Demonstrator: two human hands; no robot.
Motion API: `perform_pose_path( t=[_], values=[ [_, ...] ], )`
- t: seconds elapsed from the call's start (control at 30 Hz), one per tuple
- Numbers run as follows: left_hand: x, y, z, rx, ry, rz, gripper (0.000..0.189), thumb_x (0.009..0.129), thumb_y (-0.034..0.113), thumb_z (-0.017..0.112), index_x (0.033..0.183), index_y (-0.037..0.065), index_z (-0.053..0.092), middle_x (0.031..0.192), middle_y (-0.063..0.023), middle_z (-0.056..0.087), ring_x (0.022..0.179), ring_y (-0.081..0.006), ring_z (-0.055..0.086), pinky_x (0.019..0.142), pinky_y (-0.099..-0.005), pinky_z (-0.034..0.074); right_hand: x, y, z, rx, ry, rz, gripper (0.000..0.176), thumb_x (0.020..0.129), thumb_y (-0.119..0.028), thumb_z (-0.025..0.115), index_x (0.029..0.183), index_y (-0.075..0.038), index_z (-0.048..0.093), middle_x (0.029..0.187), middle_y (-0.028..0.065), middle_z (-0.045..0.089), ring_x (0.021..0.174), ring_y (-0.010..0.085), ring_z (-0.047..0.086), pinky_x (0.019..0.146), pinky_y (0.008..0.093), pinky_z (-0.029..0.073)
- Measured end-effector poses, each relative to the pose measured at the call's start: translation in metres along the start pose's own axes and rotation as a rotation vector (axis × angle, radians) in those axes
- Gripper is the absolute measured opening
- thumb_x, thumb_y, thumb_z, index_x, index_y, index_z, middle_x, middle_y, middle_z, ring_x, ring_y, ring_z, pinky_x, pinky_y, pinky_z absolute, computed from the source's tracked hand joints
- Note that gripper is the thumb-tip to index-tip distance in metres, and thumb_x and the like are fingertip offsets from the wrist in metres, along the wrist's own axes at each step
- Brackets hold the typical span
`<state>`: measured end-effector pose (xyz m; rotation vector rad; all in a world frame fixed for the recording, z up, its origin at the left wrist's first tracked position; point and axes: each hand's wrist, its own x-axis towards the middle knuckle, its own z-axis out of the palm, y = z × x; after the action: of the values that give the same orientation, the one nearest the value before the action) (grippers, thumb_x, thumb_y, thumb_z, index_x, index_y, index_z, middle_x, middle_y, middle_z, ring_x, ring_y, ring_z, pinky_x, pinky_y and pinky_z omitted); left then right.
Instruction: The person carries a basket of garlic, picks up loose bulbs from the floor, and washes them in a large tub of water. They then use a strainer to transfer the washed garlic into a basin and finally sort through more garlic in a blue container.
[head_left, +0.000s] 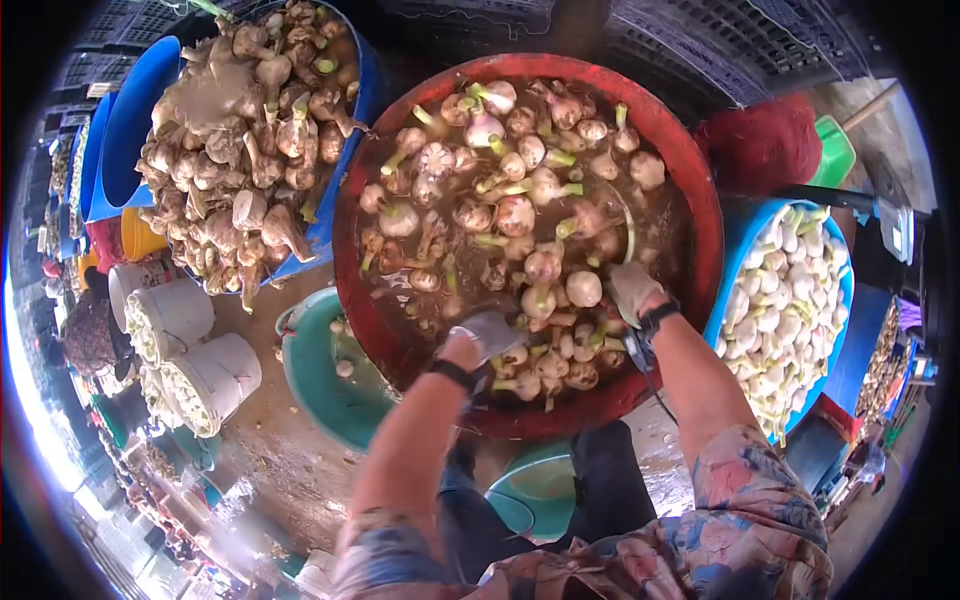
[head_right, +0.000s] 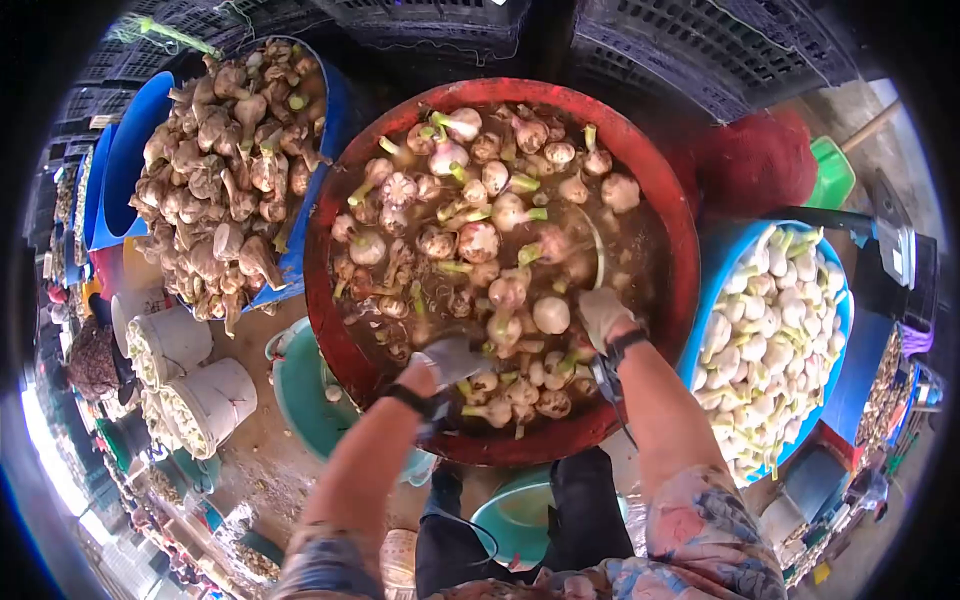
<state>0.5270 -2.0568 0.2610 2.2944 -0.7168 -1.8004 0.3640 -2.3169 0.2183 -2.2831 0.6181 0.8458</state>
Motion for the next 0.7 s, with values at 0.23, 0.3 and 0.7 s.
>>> perform_pose_path(
  t=[0.23,0.3,0.7],
  values=[
    [-0.001,0.026,-0.112,0.024,0.601,-0.074,0.105,0.072,0.058,0.069,0.148,0.01,0.016,0.146,-0.0312,0.02,0.131,-0.047,0.03,0.101,-0.0448,0.039,-0.017,-0.075,-0.004,0.4,0.028,-0.037,0.03,0.092,-0.03,0.047,0.102,-0.006,0.062,0.084,0.0131,0.066,0.067,0.0233,0.065,0.053,0.0366,0.051],
    [0.034,0.037,-0.095,-0.165,0.816,0.031,0.114,0.07,0.061,0.07,0.148,0.008,0.008,0.148,-0.0316,0.011,0.136,-0.047,0.02,0.107,-0.0444,0.032,0.009,-0.082,0.02,0.7,0.048,0.168,0.028,0.091,-0.03,0.049,0.098,-0.007,0.062,0.081,0.0124,0.066,0.065,0.0229,0.065,0.053,0.0358,0.051],
    [-0.052,0.082,-0.028,-0.595,0.877,0.454,0.071,0.071,0.022,0.08,0.129,0.002,0.045,0.124,-0.0195,0.048,0.116,-0.0306,0.047,0.097,-0.038,0.041,-0.112,-0.096,-0.01,0.313,0.148,-0.323,0.013,0.088,-0.011,0.048,0.087,-0.007,0.061,0.064,0.005,0.055,0.051,0.0147,0.053,0.046,0.0284,0.044]
  ],
)
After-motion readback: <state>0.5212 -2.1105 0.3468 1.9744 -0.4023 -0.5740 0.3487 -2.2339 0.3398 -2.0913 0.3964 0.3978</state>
